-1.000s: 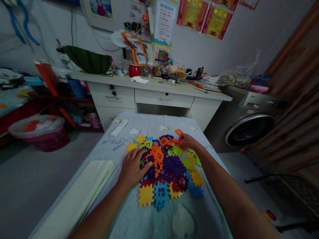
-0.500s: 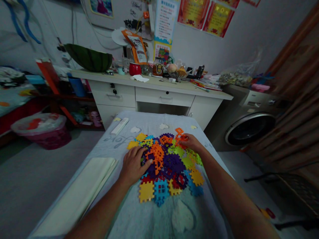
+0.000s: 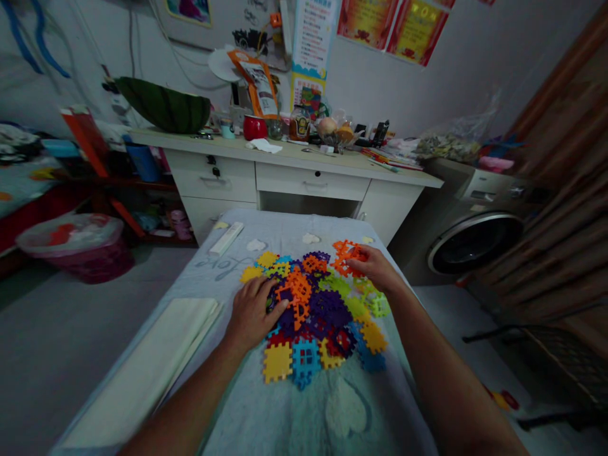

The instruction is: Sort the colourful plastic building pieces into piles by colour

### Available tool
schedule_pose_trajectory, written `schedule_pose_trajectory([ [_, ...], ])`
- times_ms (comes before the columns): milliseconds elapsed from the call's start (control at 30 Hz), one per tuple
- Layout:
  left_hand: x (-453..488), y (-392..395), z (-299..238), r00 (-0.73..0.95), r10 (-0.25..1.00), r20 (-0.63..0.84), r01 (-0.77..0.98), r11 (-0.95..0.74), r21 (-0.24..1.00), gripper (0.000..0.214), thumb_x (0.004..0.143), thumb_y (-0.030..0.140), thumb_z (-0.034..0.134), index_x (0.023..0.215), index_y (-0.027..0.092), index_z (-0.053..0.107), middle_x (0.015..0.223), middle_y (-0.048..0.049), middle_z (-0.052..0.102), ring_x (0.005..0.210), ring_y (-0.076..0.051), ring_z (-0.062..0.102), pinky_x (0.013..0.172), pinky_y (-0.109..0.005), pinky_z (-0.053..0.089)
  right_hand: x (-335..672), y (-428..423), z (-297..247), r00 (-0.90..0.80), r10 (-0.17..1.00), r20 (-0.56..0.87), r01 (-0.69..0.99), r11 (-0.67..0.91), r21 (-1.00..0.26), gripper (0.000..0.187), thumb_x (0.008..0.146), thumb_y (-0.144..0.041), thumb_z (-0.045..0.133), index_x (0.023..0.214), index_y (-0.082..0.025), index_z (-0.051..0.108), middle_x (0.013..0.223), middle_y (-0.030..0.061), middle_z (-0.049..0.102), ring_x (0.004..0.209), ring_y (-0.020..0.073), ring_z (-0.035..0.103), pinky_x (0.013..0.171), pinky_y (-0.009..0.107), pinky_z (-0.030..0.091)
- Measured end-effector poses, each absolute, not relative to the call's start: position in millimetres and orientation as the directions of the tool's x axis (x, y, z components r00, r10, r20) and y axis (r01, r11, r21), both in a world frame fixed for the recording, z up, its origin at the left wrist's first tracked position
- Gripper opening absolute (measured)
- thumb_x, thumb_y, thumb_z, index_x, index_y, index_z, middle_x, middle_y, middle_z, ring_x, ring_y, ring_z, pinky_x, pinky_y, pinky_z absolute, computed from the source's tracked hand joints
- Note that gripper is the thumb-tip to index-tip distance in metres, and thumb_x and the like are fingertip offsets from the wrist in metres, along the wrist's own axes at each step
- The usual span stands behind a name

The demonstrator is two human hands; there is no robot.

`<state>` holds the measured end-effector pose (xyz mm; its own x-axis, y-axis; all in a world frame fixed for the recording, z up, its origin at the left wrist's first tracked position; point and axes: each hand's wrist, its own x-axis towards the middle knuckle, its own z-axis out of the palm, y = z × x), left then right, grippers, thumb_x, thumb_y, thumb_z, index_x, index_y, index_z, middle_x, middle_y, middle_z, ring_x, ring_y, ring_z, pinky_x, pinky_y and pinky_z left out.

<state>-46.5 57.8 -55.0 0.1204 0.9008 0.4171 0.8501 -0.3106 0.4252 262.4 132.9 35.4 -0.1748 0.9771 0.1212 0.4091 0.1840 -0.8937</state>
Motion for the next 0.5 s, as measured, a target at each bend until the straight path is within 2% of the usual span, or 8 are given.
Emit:
schedule_pose_trajectory([
  [133, -46.4, 57.7, -54.4, 0.114, 0.897, 0.428, 0.840, -0.316, 0.440, 0.042, 0.093, 0.048, 0.044, 0.123, 0.023, 0.059, 0.129, -0.0095, 0.056, 0.121, -0.028, 0.049, 0.103, -0.048, 0.040, 238.0, 125.7, 28.6, -0.433, 0.901, 0.042, 0.398, 0.233, -0.888, 0.038, 0.073, -0.051, 0.070, 0.088, -0.017, 0.066, 0.074, 0.0003, 0.064, 0.065, 0.0138, 0.056, 0.060, 0.024, 0.044],
  [200, -46.3, 57.7, -53.9, 0.108, 0.895, 0.434, 0.835, -0.319, 0.449, 0.041, 0.093, 0.048, 0.043, 0.121, 0.023, 0.060, 0.128, -0.0098, 0.057, 0.120, -0.028, 0.050, 0.103, -0.049, 0.040, 232.5, 134.7, 23.9, -0.455, 0.889, 0.055, 0.482, 0.298, -0.824, 0.036, 0.079, -0.051, 0.064, 0.088, -0.017, 0.068, 0.079, 0.0016, 0.067, 0.072, 0.0158, 0.059, 0.067, 0.026, 0.046],
  [267, -46.2, 57.7, -53.5, 0.107, 0.894, 0.434, 0.830, -0.321, 0.456, 0.041, 0.093, 0.048, 0.044, 0.121, 0.023, 0.060, 0.127, -0.0098, 0.058, 0.120, -0.028, 0.050, 0.102, -0.050, 0.041, 232.9, 152.4, 18.6, -0.368, 0.926, 0.086, 0.613, 0.311, -0.726, 0.033, 0.086, -0.045, 0.056, 0.090, -0.016, 0.070, 0.086, 0.0043, 0.069, 0.081, 0.0186, 0.062, 0.075, 0.030, 0.048],
  [367, -46.2, 57.8, -53.6, 0.112, 0.897, 0.427, 0.836, -0.317, 0.447, 0.042, 0.093, 0.049, 0.043, 0.123, 0.023, 0.059, 0.128, -0.0098, 0.057, 0.121, -0.028, 0.050, 0.103, -0.050, 0.040, 239.2, 186.6, 8.2, -0.131, 0.986, 0.104, 0.828, 0.166, -0.535, 0.027, 0.089, -0.029, 0.050, 0.103, -0.015, 0.069, 0.107, 0.0100, 0.068, 0.101, 0.0233, 0.061, 0.091, 0.035, 0.045],
  [500, -46.3, 57.5, -53.9, 0.123, 0.903, 0.412, 0.851, -0.309, 0.424, 0.047, 0.092, 0.053, 0.045, 0.123, 0.021, 0.058, 0.130, -0.0117, 0.055, 0.122, -0.029, 0.048, 0.104, -0.049, 0.039, 243.3, 222.1, -8.1, 0.078, 0.992, 0.097, 0.935, -0.039, -0.352, 0.048, 0.088, -0.021, 0.051, 0.135, -0.020, 0.051, 0.134, 0.0145, 0.054, 0.122, 0.0279, 0.052, 0.100, 0.042, 0.041],
])
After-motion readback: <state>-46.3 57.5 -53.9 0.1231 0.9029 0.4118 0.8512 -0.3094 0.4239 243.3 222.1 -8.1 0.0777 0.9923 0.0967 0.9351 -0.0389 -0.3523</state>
